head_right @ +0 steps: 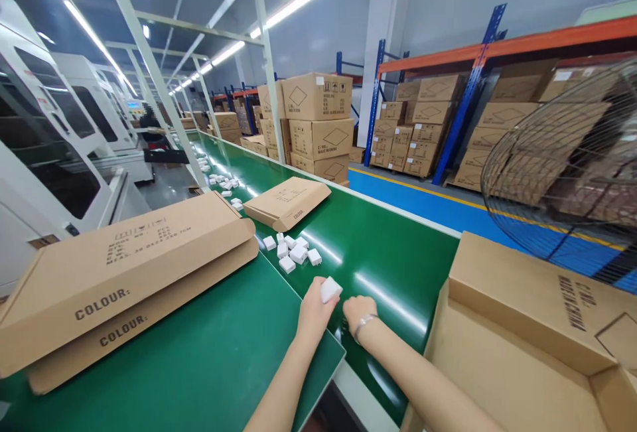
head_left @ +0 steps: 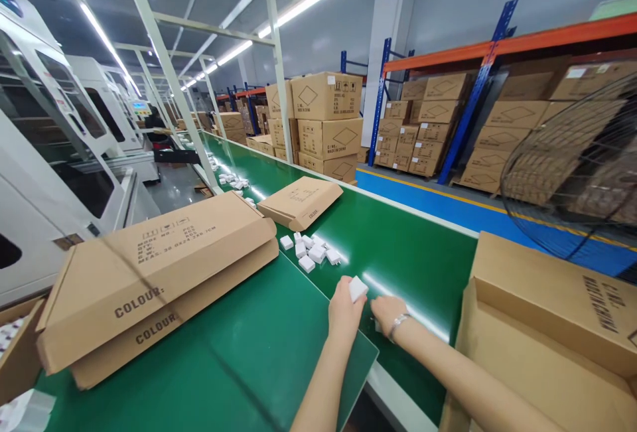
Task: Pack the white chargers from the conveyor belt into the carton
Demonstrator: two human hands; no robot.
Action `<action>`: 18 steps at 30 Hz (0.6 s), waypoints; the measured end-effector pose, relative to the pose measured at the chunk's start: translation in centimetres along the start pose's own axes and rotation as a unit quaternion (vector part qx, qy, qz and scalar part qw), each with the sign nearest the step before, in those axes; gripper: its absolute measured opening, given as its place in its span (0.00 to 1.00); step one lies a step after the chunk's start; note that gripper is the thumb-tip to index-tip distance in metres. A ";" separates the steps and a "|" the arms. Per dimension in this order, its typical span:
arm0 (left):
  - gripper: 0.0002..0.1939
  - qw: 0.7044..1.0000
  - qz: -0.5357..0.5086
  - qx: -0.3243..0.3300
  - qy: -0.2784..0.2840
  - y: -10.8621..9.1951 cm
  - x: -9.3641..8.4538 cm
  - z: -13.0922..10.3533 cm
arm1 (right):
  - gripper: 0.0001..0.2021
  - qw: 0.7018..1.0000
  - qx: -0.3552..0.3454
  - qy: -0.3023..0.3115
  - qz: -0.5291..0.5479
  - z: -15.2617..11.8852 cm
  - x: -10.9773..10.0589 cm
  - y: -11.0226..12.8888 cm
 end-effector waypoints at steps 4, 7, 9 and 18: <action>0.10 0.990 0.132 0.034 0.020 -1.7 0.7 -0.4 | 0.14 0.999 -0.017 -0.018 0.036 -2.6 -1.0 -3.8; 0.17 0.965 0.238 0.049 0.096 -2.7 3.3 -0.8 | 0.15 0.994 -0.051 -0.038 0.093 -4.1 -1.2 -5.0; 0.19 0.951 0.266 0.049 0.147 -2.9 5.0 -1.3 | 0.15 0.989 -0.069 -0.034 0.126 -4.5 -0.5 -4.9; 0.21 0.964 0.212 0.054 0.148 -3.0 4.9 -1.9 | 0.30 0.989 -0.044 -0.025 0.136 -5.5 2.2 -4.0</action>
Point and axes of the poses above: each hand's wrist, its own z-axis towards the middle knuckle, its own x-axis out of the palm, y = z × x, the point moved 10 cm from there along z, towards the middle knuckle, and after that the axes turned 7 degrees about y, right-handed, at the moved point
